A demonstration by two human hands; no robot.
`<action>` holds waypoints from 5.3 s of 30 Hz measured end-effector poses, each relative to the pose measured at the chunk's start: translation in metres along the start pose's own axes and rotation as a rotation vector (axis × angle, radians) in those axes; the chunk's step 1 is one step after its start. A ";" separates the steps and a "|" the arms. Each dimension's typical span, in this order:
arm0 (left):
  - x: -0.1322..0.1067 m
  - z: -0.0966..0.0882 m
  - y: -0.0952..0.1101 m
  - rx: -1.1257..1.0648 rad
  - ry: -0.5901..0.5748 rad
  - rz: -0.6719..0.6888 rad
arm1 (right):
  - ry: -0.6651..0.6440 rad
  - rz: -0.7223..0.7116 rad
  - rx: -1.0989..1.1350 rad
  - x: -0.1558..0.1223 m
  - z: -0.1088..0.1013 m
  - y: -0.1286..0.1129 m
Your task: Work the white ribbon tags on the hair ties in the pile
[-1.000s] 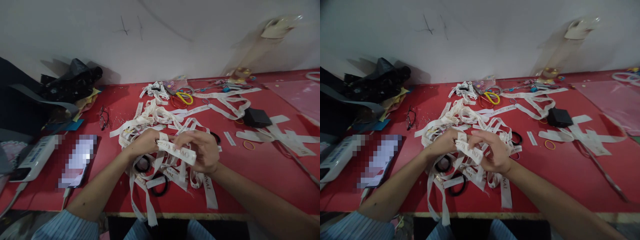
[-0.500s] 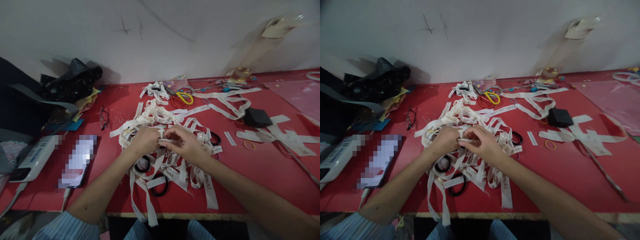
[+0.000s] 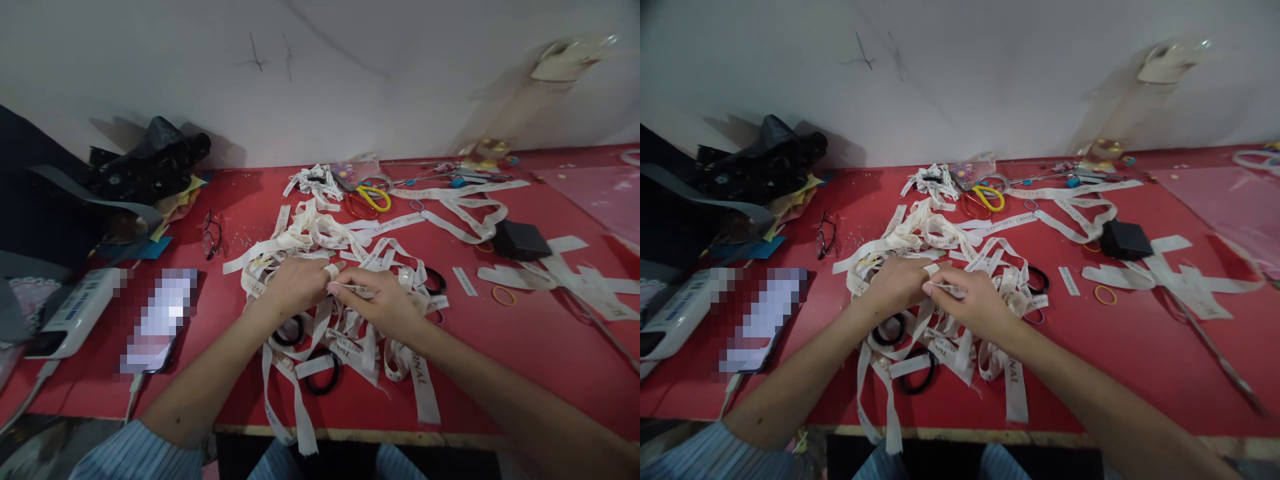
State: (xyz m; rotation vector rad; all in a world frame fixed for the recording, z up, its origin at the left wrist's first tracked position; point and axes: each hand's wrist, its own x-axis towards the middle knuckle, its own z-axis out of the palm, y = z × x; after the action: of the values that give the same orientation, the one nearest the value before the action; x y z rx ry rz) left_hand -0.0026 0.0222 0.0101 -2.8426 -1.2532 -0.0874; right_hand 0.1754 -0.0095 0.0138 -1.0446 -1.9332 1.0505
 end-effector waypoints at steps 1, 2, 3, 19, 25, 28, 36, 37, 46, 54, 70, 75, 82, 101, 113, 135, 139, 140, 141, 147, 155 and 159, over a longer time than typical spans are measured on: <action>0.000 0.001 0.000 0.002 -0.010 -0.007 | 0.013 0.005 0.011 -0.001 0.001 0.000; 0.000 0.001 0.000 0.004 -0.022 -0.015 | 0.023 0.013 0.021 -0.003 0.003 0.000; 0.001 0.002 -0.001 0.005 -0.031 -0.023 | 0.016 0.024 0.020 -0.004 0.004 0.001; -0.002 -0.003 -0.003 0.021 -0.019 -0.002 | 0.134 -0.085 0.098 -0.004 0.006 0.006; 0.000 -0.004 -0.003 -0.034 -0.017 -0.034 | 0.128 0.070 0.199 -0.003 0.003 0.003; 0.001 -0.006 -0.002 -0.093 -0.043 -0.037 | 0.180 0.156 0.277 -0.001 0.001 0.004; 0.002 -0.006 -0.002 -0.767 0.117 -0.033 | 0.274 0.208 0.476 0.003 -0.005 0.015; 0.002 -0.005 -0.001 -0.881 0.126 -0.029 | 0.288 0.205 0.475 0.003 -0.006 0.016; 0.003 0.000 0.003 -1.536 0.302 -0.308 | 0.300 0.192 0.422 0.007 -0.008 0.014; 0.006 -0.003 0.009 -1.762 0.526 -0.485 | 0.254 0.187 0.314 0.009 -0.009 0.018; 0.009 -0.010 0.006 -1.808 0.580 -0.546 | 0.024 -0.029 -0.651 0.017 -0.021 0.039; 0.009 -0.007 0.006 -1.776 0.568 -0.545 | -0.016 -0.015 -0.707 0.017 -0.020 0.036; 0.008 -0.005 0.003 -1.794 0.598 -0.526 | 0.163 -0.005 -0.361 0.014 -0.022 0.036; 0.005 -0.006 0.000 -1.414 0.560 -0.487 | 0.402 0.151 0.271 0.018 -0.019 0.039; 0.005 -0.003 -0.001 -1.313 0.593 -0.462 | 0.404 0.183 0.340 0.018 -0.021 0.039; -0.002 -0.007 0.003 -1.369 0.265 -0.209 | 0.258 0.136 0.179 0.013 -0.015 0.026; -0.002 -0.005 0.003 -1.347 0.254 -0.218 | 0.249 0.153 0.242 0.013 -0.014 0.022; -0.002 -0.006 0.003 -1.340 0.251 -0.213 | 0.245 0.170 0.282 0.013 -0.014 0.022; -0.002 -0.006 0.003 -1.332 0.247 -0.208 | 0.242 0.189 0.324 0.014 -0.014 0.022; 0.000 -0.006 0.004 -1.272 0.241 -0.207 | 0.249 0.279 0.570 0.014 -0.012 0.024; 0.003 -0.004 0.005 -1.255 0.207 -0.204 | 0.275 0.426 0.783 0.015 -0.012 0.022; 0.004 -0.001 0.004 -1.221 0.225 -0.184 | 0.283 0.493 0.858 0.016 -0.014 0.022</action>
State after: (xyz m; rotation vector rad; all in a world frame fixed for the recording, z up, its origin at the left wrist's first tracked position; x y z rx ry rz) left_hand 0.0028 0.0227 0.0118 -3.3200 -1.8044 -1.6344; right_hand 0.1874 0.0168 0.0030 -1.0744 -0.8345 1.6773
